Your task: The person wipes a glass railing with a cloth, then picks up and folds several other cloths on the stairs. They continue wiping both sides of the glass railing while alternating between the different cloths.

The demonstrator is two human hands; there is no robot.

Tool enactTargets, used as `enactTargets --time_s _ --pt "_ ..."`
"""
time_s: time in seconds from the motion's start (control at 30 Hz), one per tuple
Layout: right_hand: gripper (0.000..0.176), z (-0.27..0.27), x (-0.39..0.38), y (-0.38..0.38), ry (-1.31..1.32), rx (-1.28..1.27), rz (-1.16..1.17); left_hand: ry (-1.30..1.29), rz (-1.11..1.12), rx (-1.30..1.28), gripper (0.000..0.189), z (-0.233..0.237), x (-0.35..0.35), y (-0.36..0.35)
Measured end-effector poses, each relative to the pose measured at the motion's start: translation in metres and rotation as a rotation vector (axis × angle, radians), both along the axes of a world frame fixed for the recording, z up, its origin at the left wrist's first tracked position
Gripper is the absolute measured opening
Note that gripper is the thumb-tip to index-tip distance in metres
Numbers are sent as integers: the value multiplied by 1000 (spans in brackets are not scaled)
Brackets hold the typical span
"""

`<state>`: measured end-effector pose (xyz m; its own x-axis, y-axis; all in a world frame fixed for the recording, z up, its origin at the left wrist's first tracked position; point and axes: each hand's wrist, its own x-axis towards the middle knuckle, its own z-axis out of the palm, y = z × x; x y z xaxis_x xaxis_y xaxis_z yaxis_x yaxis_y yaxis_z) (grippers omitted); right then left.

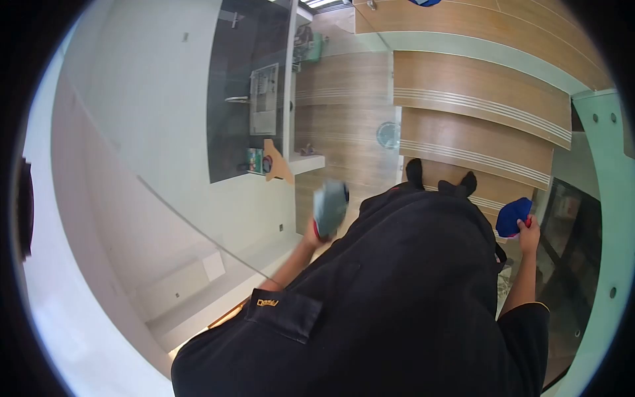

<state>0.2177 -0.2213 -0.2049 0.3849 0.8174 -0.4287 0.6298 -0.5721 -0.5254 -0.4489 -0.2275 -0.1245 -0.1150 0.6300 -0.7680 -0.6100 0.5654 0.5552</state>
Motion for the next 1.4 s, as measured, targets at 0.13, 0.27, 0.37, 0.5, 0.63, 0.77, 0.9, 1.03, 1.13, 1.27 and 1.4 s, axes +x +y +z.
enactTargets --time_s 0.13,0.27,0.37,0.5,0.63,0.77,0.9,1.03,1.13,1.27,1.4 --pt "23 -40 -17 3 148 86 -74 124 -93 593 77 172 -22 221" --pt "22 -86 -20 -16 172 42 -100 -53 -360 1117 79 407 22 299" --pt "21 -104 -11 -31 277 -83 -204 158 -313 1091 80 438 50 268" --pt "20 -94 0 -57 330 -220 -251 1253 -164 685 44 394 94 170" --pt "21 -96 34 -34 252 -311 -125 1442 -272 302 26 319 89 35" --pt "24 -115 57 31 101 -91 174 1265 -62 171 23 278 107 -25" --pt "25 -93 25 126 162 11 137 1366 -49 157 19 275 100 -16" --pt "24 -80 -14 177 401 102 118 1556 -79 175 19 320 120 32" --pt "25 -80 -45 181 412 171 192 1603 -74 206 20 351 120 75" --pt "32 -79 -71 160 181 116 297 1612 -65 453 19 392 120 151" --pt "32 -81 -69 113 206 87 264 1610 -80 533 20 419 128 194"
